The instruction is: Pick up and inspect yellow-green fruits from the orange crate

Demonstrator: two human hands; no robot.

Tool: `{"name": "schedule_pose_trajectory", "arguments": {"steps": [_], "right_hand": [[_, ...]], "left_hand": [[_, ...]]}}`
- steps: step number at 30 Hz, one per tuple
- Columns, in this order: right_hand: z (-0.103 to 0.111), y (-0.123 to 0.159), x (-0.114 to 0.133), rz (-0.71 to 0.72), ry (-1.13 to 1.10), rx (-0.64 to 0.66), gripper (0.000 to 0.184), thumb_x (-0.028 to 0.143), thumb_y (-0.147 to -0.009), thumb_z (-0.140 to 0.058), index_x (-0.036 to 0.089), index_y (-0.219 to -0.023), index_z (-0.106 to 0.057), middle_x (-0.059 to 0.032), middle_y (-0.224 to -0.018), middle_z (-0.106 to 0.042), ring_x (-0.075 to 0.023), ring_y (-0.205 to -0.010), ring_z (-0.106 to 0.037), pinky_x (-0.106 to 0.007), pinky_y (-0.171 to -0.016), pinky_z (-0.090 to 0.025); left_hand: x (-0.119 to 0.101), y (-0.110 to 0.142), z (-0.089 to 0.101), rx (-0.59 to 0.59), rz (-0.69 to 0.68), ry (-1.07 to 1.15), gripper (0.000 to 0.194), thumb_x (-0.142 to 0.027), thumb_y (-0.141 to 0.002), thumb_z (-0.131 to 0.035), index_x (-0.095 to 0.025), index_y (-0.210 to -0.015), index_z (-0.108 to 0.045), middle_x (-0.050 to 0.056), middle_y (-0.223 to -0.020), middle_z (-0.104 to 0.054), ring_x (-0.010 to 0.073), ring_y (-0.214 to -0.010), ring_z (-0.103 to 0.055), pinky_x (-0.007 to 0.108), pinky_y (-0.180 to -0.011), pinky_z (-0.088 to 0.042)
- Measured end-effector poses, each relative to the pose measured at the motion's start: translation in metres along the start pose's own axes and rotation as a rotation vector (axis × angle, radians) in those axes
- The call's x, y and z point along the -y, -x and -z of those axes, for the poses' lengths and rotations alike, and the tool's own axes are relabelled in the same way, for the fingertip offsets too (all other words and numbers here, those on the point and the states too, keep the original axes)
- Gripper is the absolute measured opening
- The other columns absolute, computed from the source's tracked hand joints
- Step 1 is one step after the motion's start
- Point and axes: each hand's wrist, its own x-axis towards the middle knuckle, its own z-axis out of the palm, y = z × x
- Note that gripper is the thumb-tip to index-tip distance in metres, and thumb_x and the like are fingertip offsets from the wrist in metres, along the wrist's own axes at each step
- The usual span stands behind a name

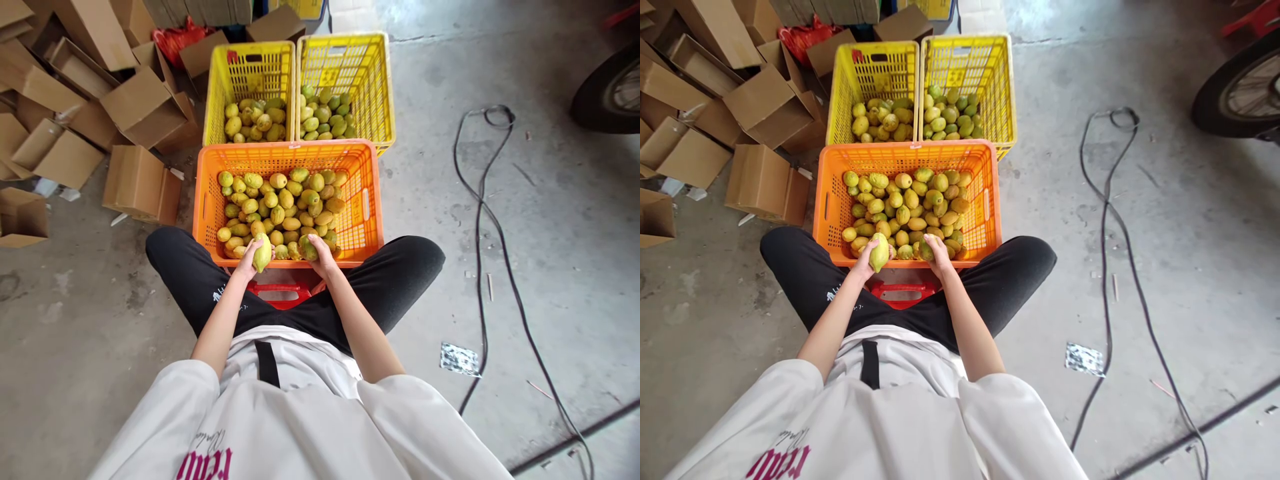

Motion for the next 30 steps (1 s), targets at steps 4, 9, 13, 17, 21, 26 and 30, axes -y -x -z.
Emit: {"name": "schedule_pose_trajectory", "arguments": {"steps": [4, 9, 13, 17, 21, 26, 30], "right_hand": [[-0.0011, -0.001, -0.0014, 0.028, 0.011, -0.067, 0.049, 0.045, -0.055, -0.096, 0.026, -0.082, -0.059, 0.0048, -0.075, -0.067, -0.0167, -0.07, -0.065, -0.033, -0.065, -0.061], [0.0004, -0.0041, -0.0041, 0.009, -0.052, -0.058, 0.04, 0.045, -0.061, -0.091, 0.026, -0.077, -0.06, 0.0028, -0.074, -0.066, -0.0191, -0.073, -0.067, -0.038, -0.07, -0.065], [0.0009, -0.0052, -0.0053, -0.007, -0.053, -0.055, 0.032, 0.045, -0.067, -0.085, 0.025, -0.077, -0.062, 0.001, -0.072, -0.067, -0.0218, -0.076, -0.069, -0.039, -0.072, -0.065], [-0.0007, -0.0035, -0.0034, -0.047, -0.027, -0.042, 0.027, 0.045, -0.072, -0.08, 0.025, -0.078, -0.064, 0.0, -0.072, -0.071, -0.0239, -0.081, -0.073, -0.038, -0.073, -0.066], [-0.0028, 0.0001, 0.0007, -0.085, -0.043, 0.008, 0.026, 0.049, -0.075, -0.077, 0.026, -0.078, -0.065, -0.003, -0.076, -0.075, -0.0278, -0.089, -0.076, -0.041, -0.076, -0.067], [-0.003, 0.0025, 0.004, -0.117, -0.064, 0.077, 0.03, 0.054, -0.077, -0.077, 0.027, -0.08, -0.064, -0.0034, -0.073, -0.074, -0.0304, -0.095, -0.077, -0.043, -0.08, -0.067], [-0.0024, 0.0021, 0.0033, -0.077, -0.089, 0.096, 0.036, 0.055, -0.073, -0.083, 0.026, -0.084, -0.064, -0.0016, -0.073, -0.072, -0.0274, -0.09, -0.076, -0.04, -0.079, -0.066]], "left_hand": [[-0.0048, 0.0012, -0.0025, -0.054, 0.019, 0.016, 0.028, -0.04, -0.092, -0.06, -0.015, -0.103, -0.068, 0.009, -0.086, -0.075, 0.0226, -0.084, -0.074, 0.036, -0.081, -0.064], [-0.0094, 0.0016, -0.0042, -0.05, 0.052, 0.021, 0.038, -0.044, -0.096, -0.051, -0.014, -0.108, -0.071, 0.009, -0.082, -0.074, 0.0236, -0.082, -0.074, 0.035, -0.077, -0.064], [-0.0092, 0.0009, -0.0046, -0.025, 0.077, 0.014, 0.047, -0.049, -0.096, -0.053, -0.012, -0.12, -0.069, 0.011, -0.087, -0.076, 0.0252, -0.081, -0.075, 0.036, -0.075, -0.065], [-0.0086, -0.0001, -0.0053, -0.047, 0.084, 0.035, 0.048, -0.048, -0.101, -0.047, -0.011, -0.125, -0.067, 0.014, -0.09, -0.077, 0.0273, -0.086, -0.077, 0.04, -0.078, -0.066], [-0.0077, -0.0021, -0.0047, -0.052, 0.112, 0.04, 0.046, -0.048, -0.104, -0.043, -0.014, -0.12, -0.069, 0.013, -0.085, -0.077, 0.0266, -0.081, -0.078, 0.039, -0.074, -0.067], [-0.0043, -0.0042, -0.0029, -0.035, 0.085, 0.005, 0.036, -0.048, -0.101, -0.055, -0.016, -0.108, -0.07, 0.008, -0.078, -0.076, 0.0188, -0.065, -0.073, 0.028, -0.062, -0.063], [-0.0013, -0.002, -0.0019, -0.032, -0.019, -0.041, 0.029, -0.038, -0.089, -0.076, -0.015, -0.103, -0.066, 0.005, -0.079, -0.076, 0.0164, -0.064, -0.072, 0.026, -0.062, -0.061]]}}
